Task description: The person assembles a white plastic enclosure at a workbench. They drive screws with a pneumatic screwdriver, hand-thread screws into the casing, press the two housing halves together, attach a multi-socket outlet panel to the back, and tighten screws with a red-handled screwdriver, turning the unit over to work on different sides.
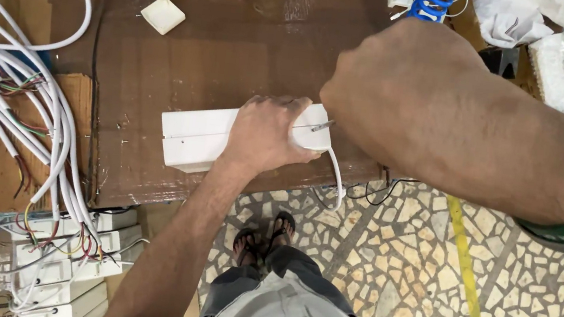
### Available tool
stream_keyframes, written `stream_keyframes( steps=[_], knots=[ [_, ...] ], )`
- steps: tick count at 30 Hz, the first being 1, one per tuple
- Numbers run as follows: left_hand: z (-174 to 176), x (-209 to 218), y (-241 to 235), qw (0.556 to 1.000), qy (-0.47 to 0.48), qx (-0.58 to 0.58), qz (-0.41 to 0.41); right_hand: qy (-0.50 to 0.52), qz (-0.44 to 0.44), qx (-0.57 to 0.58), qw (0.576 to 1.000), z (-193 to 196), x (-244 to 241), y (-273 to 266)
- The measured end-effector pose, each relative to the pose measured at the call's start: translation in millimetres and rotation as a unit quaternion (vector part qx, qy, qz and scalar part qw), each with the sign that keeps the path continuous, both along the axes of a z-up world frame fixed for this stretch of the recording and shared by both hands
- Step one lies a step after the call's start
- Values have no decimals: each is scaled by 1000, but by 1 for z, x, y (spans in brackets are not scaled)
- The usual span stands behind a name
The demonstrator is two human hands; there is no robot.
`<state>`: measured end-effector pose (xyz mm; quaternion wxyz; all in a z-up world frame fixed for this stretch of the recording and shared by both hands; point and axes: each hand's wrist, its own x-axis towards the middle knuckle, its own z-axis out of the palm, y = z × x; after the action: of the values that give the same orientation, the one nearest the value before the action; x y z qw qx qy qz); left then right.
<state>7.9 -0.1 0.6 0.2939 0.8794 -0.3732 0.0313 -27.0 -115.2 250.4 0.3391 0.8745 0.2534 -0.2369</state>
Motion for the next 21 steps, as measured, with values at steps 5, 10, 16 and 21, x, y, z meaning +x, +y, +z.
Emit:
stream_keyframes(
  steps=[5,10,16,21],
  knots=[
    [0,2,-1,1000,-2,6,-3,41,-79,-42,995,6,8,17],
    [-3,0,1,1000,-29,-9,1,60,-116,-7,991,-15,-20,31],
    [-6,0,-2,999,-35,-26,17,133,-22,2,991,-16,-33,17],
    [-21,-3,-11,997,-35,39,54,23,165,39,985,-23,-28,-12]
  ],
)
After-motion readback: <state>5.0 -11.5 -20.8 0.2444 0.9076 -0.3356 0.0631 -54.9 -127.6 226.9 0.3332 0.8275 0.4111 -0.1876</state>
